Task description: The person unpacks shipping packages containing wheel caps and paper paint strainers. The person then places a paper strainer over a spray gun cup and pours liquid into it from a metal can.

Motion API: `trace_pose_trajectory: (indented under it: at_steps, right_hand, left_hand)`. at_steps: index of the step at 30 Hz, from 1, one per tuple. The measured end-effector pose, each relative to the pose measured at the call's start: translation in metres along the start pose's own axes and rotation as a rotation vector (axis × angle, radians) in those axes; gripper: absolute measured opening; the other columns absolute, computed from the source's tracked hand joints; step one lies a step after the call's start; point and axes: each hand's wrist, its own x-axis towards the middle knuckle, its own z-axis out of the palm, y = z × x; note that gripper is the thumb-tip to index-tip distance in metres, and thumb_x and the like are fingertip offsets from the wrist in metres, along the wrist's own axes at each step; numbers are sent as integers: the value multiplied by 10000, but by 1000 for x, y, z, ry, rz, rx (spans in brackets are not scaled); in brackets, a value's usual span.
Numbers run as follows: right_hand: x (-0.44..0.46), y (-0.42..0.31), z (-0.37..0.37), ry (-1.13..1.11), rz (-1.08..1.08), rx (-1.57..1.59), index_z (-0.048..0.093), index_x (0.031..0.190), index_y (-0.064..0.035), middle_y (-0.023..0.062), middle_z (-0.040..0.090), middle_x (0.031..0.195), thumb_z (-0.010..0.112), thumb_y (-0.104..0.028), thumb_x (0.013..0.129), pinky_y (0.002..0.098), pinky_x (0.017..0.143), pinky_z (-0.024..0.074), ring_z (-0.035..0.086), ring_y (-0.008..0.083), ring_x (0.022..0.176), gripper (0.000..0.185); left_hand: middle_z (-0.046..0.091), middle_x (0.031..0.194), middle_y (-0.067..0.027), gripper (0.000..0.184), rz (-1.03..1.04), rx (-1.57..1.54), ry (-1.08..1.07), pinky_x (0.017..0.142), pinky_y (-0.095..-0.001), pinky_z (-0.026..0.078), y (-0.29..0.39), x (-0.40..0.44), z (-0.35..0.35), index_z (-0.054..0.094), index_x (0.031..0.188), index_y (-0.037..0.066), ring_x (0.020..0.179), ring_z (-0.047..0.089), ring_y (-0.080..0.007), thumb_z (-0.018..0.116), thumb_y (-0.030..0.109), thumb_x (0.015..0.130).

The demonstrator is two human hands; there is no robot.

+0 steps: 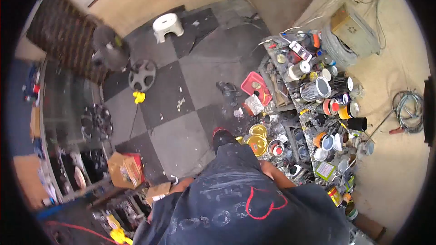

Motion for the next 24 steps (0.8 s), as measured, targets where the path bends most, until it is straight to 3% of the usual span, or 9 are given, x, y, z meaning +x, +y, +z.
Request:
trace_pose_trajectory:
  at_steps: [1, 6, 10, 11, 13, 15, 21, 23, 24]
  right_hand:
    - [15, -5, -16, -186, -71, 26, 676, 1141, -37, 206, 724, 1054, 678, -369, 893, 464, 889, 518, 685, 400, 1008, 415]
    - [106, -45, -100, 11, 196, -215, 666, 1285, -95, 185, 695, 1241, 668, -443, 893, 447, 974, 510, 671, 369, 1085, 525]
    - [200, -78, -177, 132, -180, -625, 710, 1157, -144, 174, 696, 1166, 589, -429, 946, 460, 902, 526, 659, 368, 1046, 374]
    - [224, -90, -187, 162, -262, -815, 722, 1091, -83, 192, 707, 1096, 620, -365, 947, 448, 828, 544, 677, 370, 951, 333]
    - [262, -147, -219, 281, -79, -399, 721, 1068, -74, 189, 708, 1037, 618, -378, 942, 430, 826, 537, 682, 335, 948, 345]
    - [291, -206, -257, 305, -97, 115, 719, 1122, -62, 155, 714, 1046, 638, -421, 949, 395, 848, 534, 687, 293, 945, 407]
    - [280, -342, -359, 487, -219, 455, 715, 1162, -52, 132, 728, 1108, 703, -356, 937, 374, 924, 528, 686, 240, 1042, 379]
    - [288, -326, -376, 587, -256, 446, 712, 1163, -44, 130, 730, 1086, 703, -352, 939, 368, 888, 535, 689, 226, 1002, 381]
    - [292, -302, -372, 648, -280, 419, 710, 1163, -36, 127, 732, 1063, 704, -348, 940, 362, 852, 543, 693, 213, 962, 384]
  left_hand:
    - [738, 1046, -251, 507, 8, 49, -7, 875, -407, 541, 3, 12, -17, 716, 1119, -35, 1023, 719, -323, 638, 431, 934]
    - [746, 1005, -244, 452, 15, 102, 102, 853, -389, 547, 77, 84, -128, 726, 1096, -35, 991, 726, -286, 652, 382, 935]
    - [753, 954, -203, 275, 47, -136, 264, 808, -325, 546, 210, 154, -235, 738, 1080, -12, 937, 707, -166, 676, 216, 940]
    - [754, 955, -179, 222, 71, -258, 340, 795, -303, 541, 234, 165, -251, 738, 1090, 5, 920, 691, -125, 681, 157, 939]
    - [753, 979, -160, 237, 176, -238, 271, 805, -299, 540, 303, 186, -289, 727, 1114, 4, 922, 690, -126, 670, 166, 950]
    - [752, 1002, -142, 252, 278, -232, 196, 816, -295, 539, 337, 207, -323, 717, 1137, 3, 923, 689, -127, 660, 175, 961]
    - [737, 1077, -97, 347, 298, 120, -40, 994, -336, 485, 367, 287, -423, 667, 1233, -5, 1054, 648, -164, 601, 228, 984]
    - [729, 1083, -93, 336, 561, -10, -92, 1003, -354, 471, 331, 364, -460, 685, 1214, 35, 1086, 628, -175, 611, 217, 940]
    - [729, 1083, -93, 336, 561, 21, -112, 1003, -354, 471, 363, 363, -479, 685, 1214, 35, 1086, 628, -175, 611, 217, 940]
